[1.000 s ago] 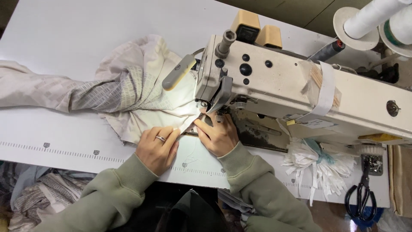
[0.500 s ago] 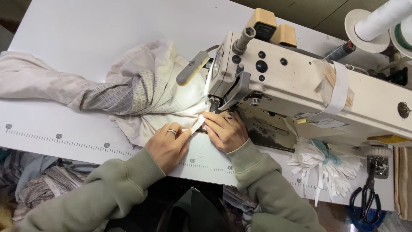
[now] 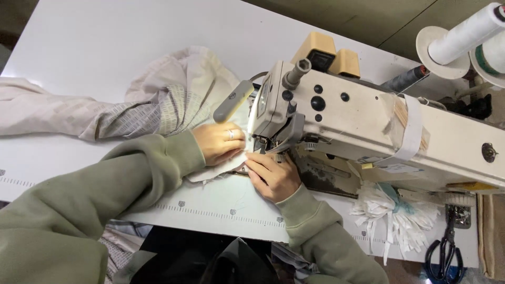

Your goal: Sewing a seam on a large piece of fabric using an industrial sewing machine

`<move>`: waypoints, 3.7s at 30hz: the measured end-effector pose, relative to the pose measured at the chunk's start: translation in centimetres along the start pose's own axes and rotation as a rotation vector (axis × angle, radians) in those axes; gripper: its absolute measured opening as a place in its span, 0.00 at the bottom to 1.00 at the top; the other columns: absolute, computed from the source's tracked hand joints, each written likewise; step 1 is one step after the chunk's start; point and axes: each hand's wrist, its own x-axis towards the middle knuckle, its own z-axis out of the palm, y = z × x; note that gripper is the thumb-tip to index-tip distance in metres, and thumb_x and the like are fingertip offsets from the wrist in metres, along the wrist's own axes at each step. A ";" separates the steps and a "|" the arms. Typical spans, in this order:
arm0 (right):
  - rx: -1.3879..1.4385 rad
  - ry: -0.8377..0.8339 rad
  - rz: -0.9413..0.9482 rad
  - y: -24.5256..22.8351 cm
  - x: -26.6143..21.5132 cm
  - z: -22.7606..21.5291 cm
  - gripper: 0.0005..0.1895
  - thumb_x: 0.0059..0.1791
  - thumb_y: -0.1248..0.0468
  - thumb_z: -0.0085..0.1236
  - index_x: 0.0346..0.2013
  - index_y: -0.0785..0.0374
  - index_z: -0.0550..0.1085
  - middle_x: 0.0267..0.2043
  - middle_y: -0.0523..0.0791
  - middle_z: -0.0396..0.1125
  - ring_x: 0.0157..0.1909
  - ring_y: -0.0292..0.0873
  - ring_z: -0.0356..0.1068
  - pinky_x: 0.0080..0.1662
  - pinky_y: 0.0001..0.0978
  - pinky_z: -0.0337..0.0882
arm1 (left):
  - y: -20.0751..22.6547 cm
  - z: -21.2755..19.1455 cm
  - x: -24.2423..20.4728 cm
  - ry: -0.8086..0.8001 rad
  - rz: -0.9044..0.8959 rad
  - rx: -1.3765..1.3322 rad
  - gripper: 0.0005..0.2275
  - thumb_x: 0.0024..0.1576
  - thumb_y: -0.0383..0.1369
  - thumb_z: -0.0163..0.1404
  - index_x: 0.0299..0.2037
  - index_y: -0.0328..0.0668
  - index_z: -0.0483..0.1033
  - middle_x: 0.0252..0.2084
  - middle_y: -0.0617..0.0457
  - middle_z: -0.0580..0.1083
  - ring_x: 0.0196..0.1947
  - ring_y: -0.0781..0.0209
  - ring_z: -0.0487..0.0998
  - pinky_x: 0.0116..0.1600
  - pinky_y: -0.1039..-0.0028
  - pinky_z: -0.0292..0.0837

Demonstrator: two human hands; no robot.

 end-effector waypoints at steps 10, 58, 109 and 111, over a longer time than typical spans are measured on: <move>0.018 -0.001 0.014 0.3 1.7 -1.2 0.10 0.52 0.61 0.54 0.42 0.53 0.82 0.49 0.36 0.77 0.47 0.38 0.78 0.50 0.27 0.73 | 2.6 -0.2 -0.2 0.024 -0.137 0.114 0.11 0.66 0.33 0.40 0.43 0.39 0.77 0.46 0.47 0.75 0.51 0.48 0.77 0.52 0.67 0.77; 0.145 0.206 0.257 -0.8 -0.2 1.2 0.11 0.48 0.64 0.64 0.44 0.48 0.83 0.43 0.39 0.70 0.39 0.39 0.71 0.42 0.30 0.73 | 7.4 -2.9 -2.3 -0.155 -0.778 0.251 0.06 0.58 0.34 0.53 0.42 0.48 0.79 0.28 0.50 0.74 0.31 0.45 0.79 0.38 0.57 0.74; 0.472 0.046 0.463 -2.2 3.4 3.5 0.05 0.51 0.62 0.65 0.32 0.58 0.78 0.25 0.44 0.59 0.28 0.46 0.67 0.35 0.34 0.70 | 0.6 -11.8 2.4 -0.404 -0.842 -0.633 0.14 0.55 0.23 0.51 0.50 0.39 0.83 0.42 0.46 0.82 0.38 0.61 0.85 0.38 0.78 0.80; 0.465 0.058 0.470 -2.3 3.5 3.5 0.06 0.51 0.61 0.65 0.32 0.58 0.78 0.25 0.44 0.59 0.27 0.45 0.66 0.35 0.34 0.70 | 1.6 -10.1 2.8 -0.365 -0.857 -0.574 0.16 0.57 0.26 0.50 0.53 0.50 0.83 0.37 0.50 0.82 0.35 0.60 0.82 0.40 0.71 0.80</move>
